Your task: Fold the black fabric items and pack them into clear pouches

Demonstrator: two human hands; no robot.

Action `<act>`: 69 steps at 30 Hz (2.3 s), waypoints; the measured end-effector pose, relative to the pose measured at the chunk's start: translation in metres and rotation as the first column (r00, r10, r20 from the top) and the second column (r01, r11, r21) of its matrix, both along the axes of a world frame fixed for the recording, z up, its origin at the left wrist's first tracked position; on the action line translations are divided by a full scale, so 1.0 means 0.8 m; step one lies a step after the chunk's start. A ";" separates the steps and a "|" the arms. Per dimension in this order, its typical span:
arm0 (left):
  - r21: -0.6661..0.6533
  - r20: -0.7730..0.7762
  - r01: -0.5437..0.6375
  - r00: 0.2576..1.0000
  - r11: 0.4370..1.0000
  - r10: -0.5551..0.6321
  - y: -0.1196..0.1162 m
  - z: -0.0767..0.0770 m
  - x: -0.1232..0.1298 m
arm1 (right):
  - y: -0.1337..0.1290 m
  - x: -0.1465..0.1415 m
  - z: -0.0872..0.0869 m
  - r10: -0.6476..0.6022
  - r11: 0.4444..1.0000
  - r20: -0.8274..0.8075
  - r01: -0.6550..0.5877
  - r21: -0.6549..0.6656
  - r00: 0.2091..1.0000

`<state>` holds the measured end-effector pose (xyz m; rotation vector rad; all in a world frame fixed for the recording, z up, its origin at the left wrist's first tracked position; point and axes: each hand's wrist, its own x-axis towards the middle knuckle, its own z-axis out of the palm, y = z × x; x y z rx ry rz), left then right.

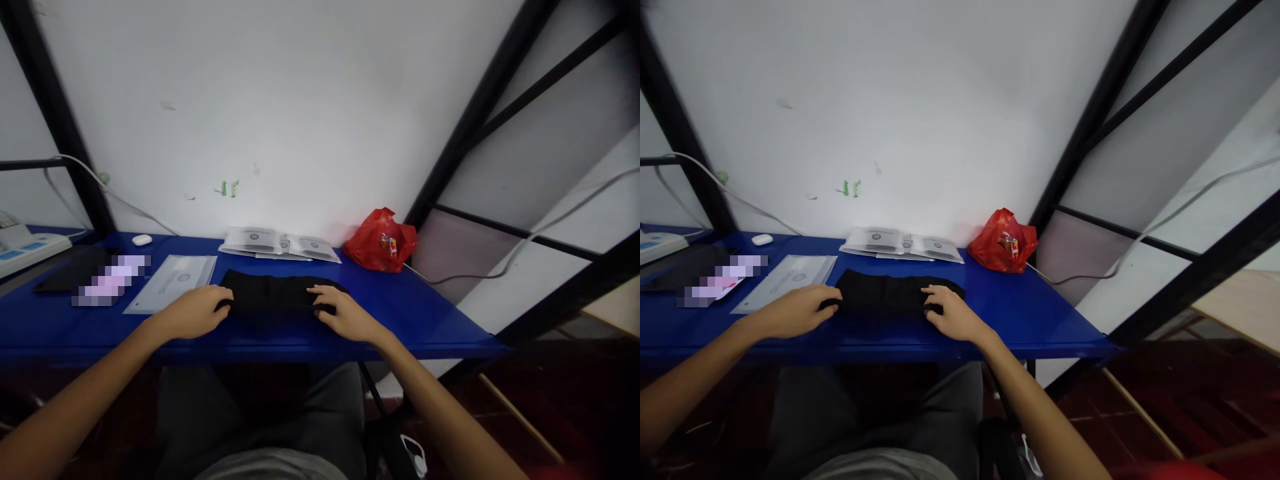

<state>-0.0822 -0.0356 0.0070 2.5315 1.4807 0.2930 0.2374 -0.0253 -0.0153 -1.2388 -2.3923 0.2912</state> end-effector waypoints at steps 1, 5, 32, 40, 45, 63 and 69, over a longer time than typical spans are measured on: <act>-0.031 0.038 0.005 0.999 0.999 -0.004 0.001 0.007 -0.003 | 0.000 0.000 0.006 -0.007 1.000 -0.025 0.007 -0.028 1.000; -0.086 0.141 -0.033 0.989 0.996 0.045 0.022 0.024 -0.010 | 0.015 -0.004 0.029 -0.075 0.992 -0.108 0.064 -0.109 0.991; -0.071 -0.229 -0.127 0.968 0.989 0.108 0.067 -0.034 0.026 | 0.092 0.020 -0.063 -0.302 0.953 0.150 0.295 0.065 0.942; -0.181 -0.112 -0.210 0.975 0.961 0.192 0.048 -0.017 0.014 | 0.117 0.048 -0.058 -0.328 0.944 0.065 0.325 0.055 0.942; -0.362 0.042 -0.163 0.981 0.918 0.190 0.038 -0.017 0.016 | 0.117 0.048 -0.057 -0.344 0.939 0.066 0.341 0.054 0.937; -0.128 0.134 -0.492 0.852 0.861 0.507 0.080 0.041 -0.033 | 0.083 0.029 -0.063 -0.306 0.948 -0.032 0.308 0.084 0.951; -0.133 0.185 -0.480 0.848 0.867 0.497 0.086 0.051 0.007 | 0.083 0.029 -0.068 -0.309 0.945 -0.018 0.309 0.111 0.951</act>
